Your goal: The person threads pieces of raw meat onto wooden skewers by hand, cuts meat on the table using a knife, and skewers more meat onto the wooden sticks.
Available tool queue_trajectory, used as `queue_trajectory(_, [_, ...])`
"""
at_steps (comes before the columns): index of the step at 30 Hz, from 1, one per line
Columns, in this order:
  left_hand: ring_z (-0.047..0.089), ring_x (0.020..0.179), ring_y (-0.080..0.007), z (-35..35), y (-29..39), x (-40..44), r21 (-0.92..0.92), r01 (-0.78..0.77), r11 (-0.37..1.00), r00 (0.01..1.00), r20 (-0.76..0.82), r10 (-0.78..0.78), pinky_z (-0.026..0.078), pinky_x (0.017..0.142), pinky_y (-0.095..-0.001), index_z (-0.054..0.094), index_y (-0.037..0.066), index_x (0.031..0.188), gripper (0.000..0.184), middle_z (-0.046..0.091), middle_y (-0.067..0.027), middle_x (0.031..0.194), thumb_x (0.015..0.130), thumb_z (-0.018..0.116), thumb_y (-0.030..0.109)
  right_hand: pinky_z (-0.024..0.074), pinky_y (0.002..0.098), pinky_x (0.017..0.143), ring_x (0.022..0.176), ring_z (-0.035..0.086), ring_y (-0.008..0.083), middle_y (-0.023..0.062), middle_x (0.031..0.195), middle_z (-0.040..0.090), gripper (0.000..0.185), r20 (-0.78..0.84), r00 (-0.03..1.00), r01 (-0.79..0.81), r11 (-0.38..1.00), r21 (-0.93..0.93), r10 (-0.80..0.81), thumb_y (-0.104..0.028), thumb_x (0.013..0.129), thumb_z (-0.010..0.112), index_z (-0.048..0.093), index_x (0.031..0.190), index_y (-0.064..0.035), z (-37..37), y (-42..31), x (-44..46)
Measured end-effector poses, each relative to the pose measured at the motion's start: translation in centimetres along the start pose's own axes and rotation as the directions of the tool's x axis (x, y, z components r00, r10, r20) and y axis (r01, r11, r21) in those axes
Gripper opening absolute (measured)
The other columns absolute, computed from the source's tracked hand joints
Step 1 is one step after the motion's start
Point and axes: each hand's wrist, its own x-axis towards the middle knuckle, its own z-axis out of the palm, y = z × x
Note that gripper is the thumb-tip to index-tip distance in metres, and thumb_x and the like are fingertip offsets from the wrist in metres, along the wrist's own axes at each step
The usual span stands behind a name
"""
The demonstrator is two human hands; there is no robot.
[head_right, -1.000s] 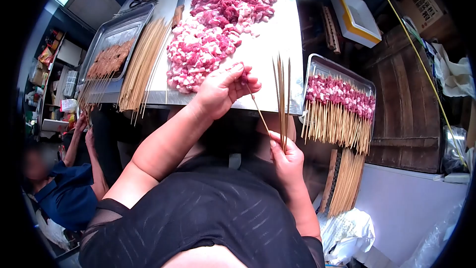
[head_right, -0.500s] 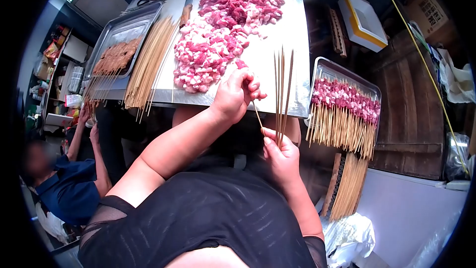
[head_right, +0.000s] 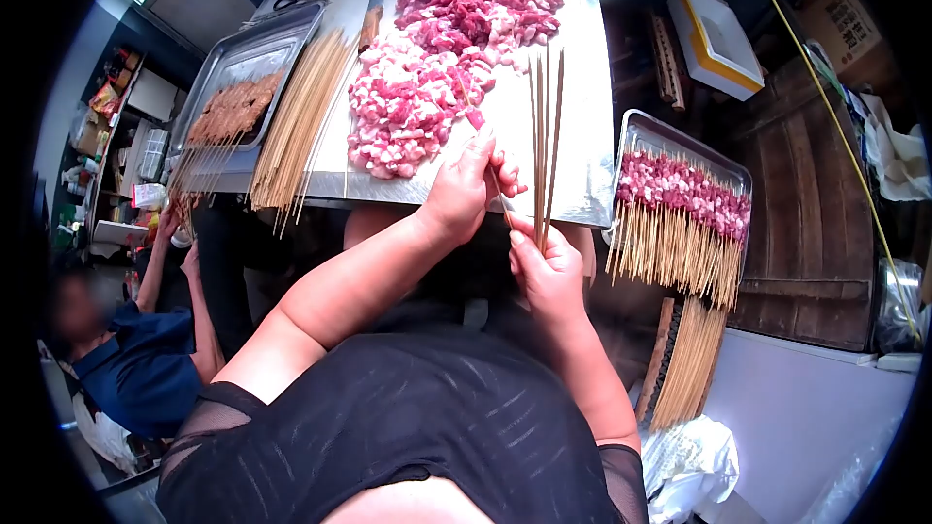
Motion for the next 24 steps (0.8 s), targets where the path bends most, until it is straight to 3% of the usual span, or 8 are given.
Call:
queue_trajectory(9, [0.049,0.064,-0.0145,0.2,0.6,0.3,0.086,0.012,0.996,0.999,0.034,-0.015,0.046,0.066,-0.0287,0.045,0.006,0.077,0.040,0.050,-0.0048,0.069,0.096,0.039,0.041,0.0314,0.0149,0.043,0.051,0.042,0.0028,-0.0029,0.065,0.050,0.022,-0.004,0.998,0.060,0.994,0.092,-0.060,-0.004,0.090,0.053,0.058,0.111,-0.0018,0.2,1.1,1.1])
queue_trajectory(11, [0.051,0.065,-0.0122,0.0,2.5,0.6,0.711,0.021,0.703,0.955,0.193,-0.225,0.046,0.066,-0.0273,0.051,0.004,0.080,0.042,0.052,-0.0042,0.071,0.096,0.042,0.041,0.0310,0.0152,0.042,0.049,0.041,0.0027,-0.0033,0.064,0.050,0.023,-0.086,0.995,0.054,0.997,0.051,-0.050,-0.006,0.091,0.052,0.057,0.112,-0.0022,-0.4,0.0,1.2])
queue_trajectory(13, [0.056,0.072,-0.0114,0.1,5.3,2.6,0.910,-0.066,0.409,0.877,0.248,-0.411,0.048,0.067,-0.0267,0.060,0.000,0.099,0.032,0.060,-0.0043,0.078,0.093,0.052,0.031,0.0291,0.0150,0.040,0.046,0.038,0.0018,-0.0039,0.063,0.050,0.024,-0.147,0.987,0.062,0.997,-0.050,-0.069,-0.010,0.092,0.052,0.057,0.114,-0.0027,-1.2,-1.9,0.7])
queue_trajectory(15, [0.059,0.074,-0.0127,-0.8,7.6,4.7,0.887,-0.271,0.373,0.925,0.347,-0.155,0.048,0.067,-0.0280,0.063,0.002,0.101,0.023,0.064,-0.0063,0.085,0.089,0.057,0.021,0.0275,0.0142,0.039,0.045,0.037,0.0007,-0.0042,0.063,0.050,0.023,-0.164,0.983,0.085,0.996,-0.022,-0.087,-0.010,0.092,0.052,0.057,0.113,-0.0029,-2.3,-2.6,0.5])
queue_trajectory(18, [0.063,0.076,-0.0205,-2.5,9.5,10.3,0.973,-0.233,0.010,0.969,0.231,0.090,0.049,0.071,-0.0307,0.066,0.003,0.092,0.014,0.066,-0.0120,0.089,0.083,0.060,0.012,0.0276,0.0134,0.039,0.044,0.037,-0.0001,-0.0047,0.063,0.051,0.023,-0.182,0.980,0.078,0.997,-0.030,-0.082,-0.010,0.092,0.052,0.057,0.113,-0.0030,-2.8,-2.4,-0.2])
queue_trajectory(20, [0.063,0.082,-0.0286,-3.1,9.8,12.4,0.953,-0.153,-0.261,0.988,0.154,-0.016,0.049,0.075,-0.0337,0.067,0.004,0.092,0.015,0.065,-0.0166,0.088,0.080,0.062,0.013,0.0290,0.0130,0.040,0.046,0.038,-0.0002,-0.0049,0.064,0.051,0.024,-0.187,0.981,0.056,0.998,-0.021,-0.059,-0.010,0.091,0.053,0.057,0.113,-0.0032,-2.8,-1.9,-0.6])
queue_trajectory(23, [0.063,0.085,-0.0296,-4.3,8.6,13.2,0.882,-0.200,-0.426,0.978,0.203,-0.040,0.049,0.076,-0.0355,0.068,0.008,0.092,0.016,0.065,-0.0169,0.088,0.079,0.062,0.014,0.0295,0.0133,0.040,0.047,0.039,0.0001,-0.0048,0.064,0.051,0.024,-0.180,0.981,0.078,0.997,0.016,-0.074,-0.009,0.091,0.053,0.058,0.114,-0.0035,-3.5,-0.7,-0.9])
queue_trajectory(24, [0.063,0.084,-0.0302,-4.0,8.7,12.5,0.924,-0.200,-0.326,0.978,0.211,-0.002,0.049,0.076,-0.0365,0.067,0.008,0.090,0.016,0.065,-0.0161,0.085,0.076,0.062,0.014,0.0295,0.0133,0.040,0.047,0.039,0.0001,-0.0048,0.064,0.051,0.024,-0.185,0.980,0.080,0.997,0.018,-0.075,-0.009,0.091,0.053,0.058,0.114,-0.0035,-3.6,-0.5,-1.0])
